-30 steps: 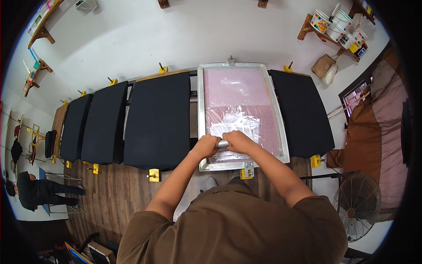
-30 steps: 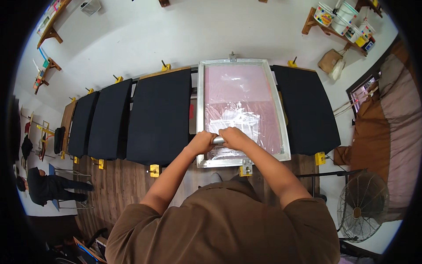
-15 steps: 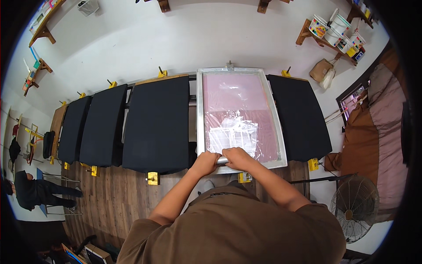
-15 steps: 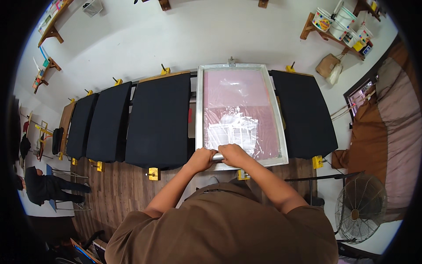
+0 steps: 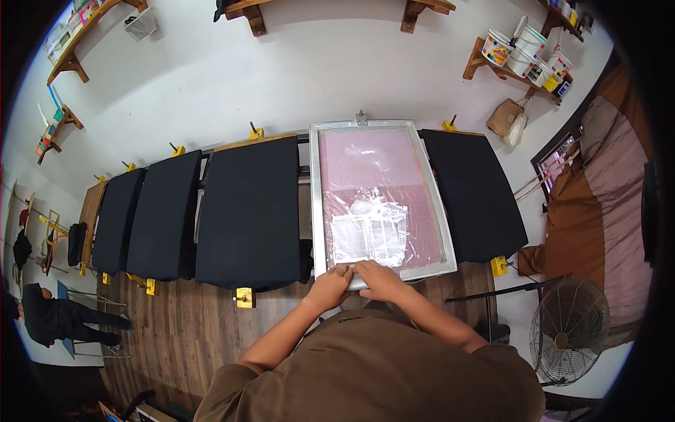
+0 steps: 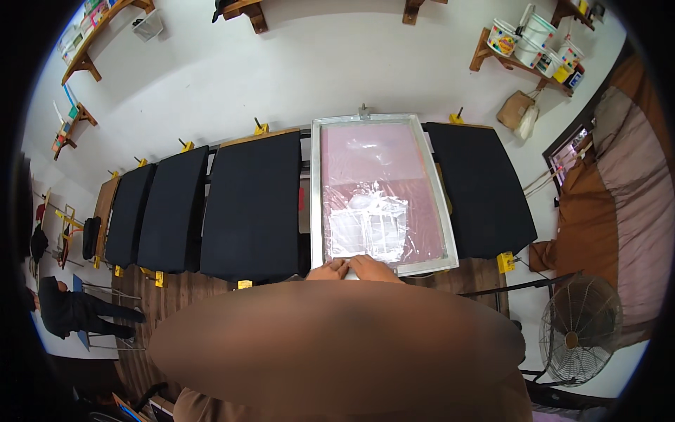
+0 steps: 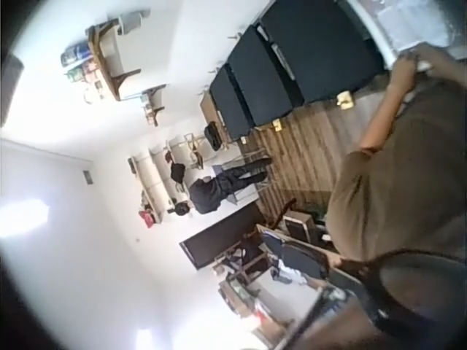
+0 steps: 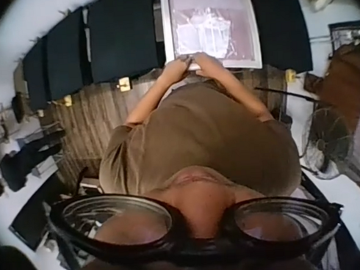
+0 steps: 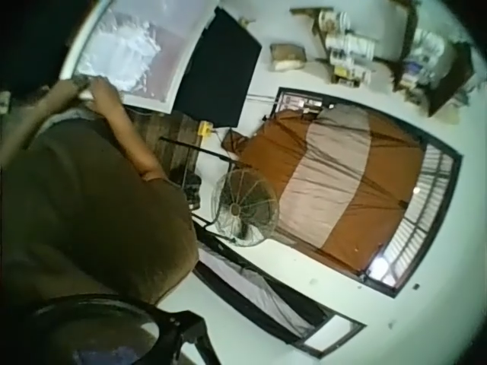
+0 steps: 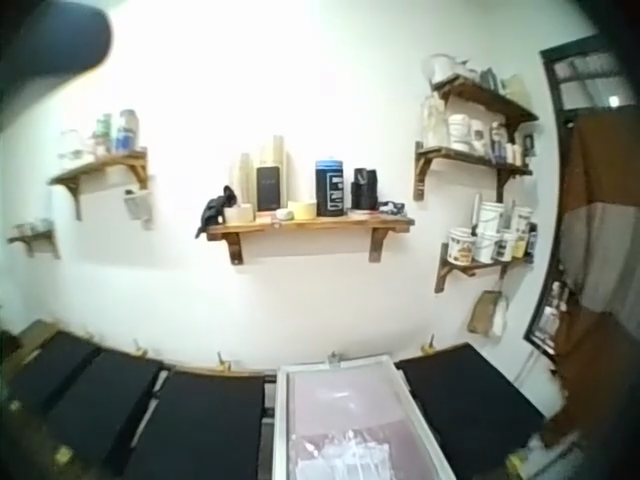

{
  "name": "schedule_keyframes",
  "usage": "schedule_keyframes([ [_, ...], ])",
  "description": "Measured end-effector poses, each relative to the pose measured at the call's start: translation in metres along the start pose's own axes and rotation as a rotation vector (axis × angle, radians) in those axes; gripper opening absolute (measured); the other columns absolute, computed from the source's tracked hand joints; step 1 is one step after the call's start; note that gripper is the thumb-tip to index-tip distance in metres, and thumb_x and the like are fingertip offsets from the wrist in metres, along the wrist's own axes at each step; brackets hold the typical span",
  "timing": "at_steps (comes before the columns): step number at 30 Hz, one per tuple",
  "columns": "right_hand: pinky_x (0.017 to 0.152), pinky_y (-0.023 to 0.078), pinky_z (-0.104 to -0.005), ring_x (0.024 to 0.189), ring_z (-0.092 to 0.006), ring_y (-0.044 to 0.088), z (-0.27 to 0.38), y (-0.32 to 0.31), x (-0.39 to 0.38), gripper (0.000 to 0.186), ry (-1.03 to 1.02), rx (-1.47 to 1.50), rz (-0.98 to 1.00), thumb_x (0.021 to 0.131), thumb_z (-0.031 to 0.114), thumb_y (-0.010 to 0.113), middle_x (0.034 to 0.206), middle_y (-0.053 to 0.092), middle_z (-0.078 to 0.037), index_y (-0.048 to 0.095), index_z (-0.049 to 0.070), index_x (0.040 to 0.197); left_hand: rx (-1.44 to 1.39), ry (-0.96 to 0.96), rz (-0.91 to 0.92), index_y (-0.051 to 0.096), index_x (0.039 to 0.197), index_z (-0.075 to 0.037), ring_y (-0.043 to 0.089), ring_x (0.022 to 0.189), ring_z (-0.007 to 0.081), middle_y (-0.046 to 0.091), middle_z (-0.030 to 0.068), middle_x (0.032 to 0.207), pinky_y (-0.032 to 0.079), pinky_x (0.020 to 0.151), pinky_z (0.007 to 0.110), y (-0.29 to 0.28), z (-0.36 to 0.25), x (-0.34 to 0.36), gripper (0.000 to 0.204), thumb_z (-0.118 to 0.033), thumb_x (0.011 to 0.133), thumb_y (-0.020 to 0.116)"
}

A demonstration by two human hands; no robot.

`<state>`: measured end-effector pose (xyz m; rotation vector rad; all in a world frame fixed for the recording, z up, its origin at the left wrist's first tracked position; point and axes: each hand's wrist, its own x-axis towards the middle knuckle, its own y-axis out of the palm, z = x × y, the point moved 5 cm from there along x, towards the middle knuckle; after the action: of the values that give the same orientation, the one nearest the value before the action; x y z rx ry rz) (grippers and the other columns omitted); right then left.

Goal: Applying ink to a t-shirt using a screen printing frame and a squeegee.

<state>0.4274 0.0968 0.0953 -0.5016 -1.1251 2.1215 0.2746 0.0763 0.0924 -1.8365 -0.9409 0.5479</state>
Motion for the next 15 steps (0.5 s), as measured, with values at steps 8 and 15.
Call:
schedule_keyframes([
  [8,0.104,0.047,-0.0448,0.125,-0.0361,0.053,0.021,-0.015,-0.014,0.063,-0.037,0.0,-0.167,0.073,0.014,0.081,0.129,0.055,-0.019,0.053,0.0,0.128,-0.119,-0.055,-0.056,0.052,0.138,0.004,0.058,0.125,0.0427,0.059,0.0241,0.137,0.044,0.111,0.049,-0.016,-0.001,-0.012,0.085,-0.039,0.074,0.087],
  [15,0.074,0.053,-0.0363,0.086,-0.0253,0.064,-0.025,-0.022,-0.102,0.04,0.487,0.238,-0.545,0.082,0.027,0.082,0.096,0.066,-0.012,0.063,0.002,0.106,-0.065,-0.32,-0.744,0.07,0.107,-0.006,0.063,0.111,0.033,0.074,0.0098,0.101,0.045,0.102,0.045,-0.086,0.053,-0.066,0.037,-0.025,0.08,0.086],
])
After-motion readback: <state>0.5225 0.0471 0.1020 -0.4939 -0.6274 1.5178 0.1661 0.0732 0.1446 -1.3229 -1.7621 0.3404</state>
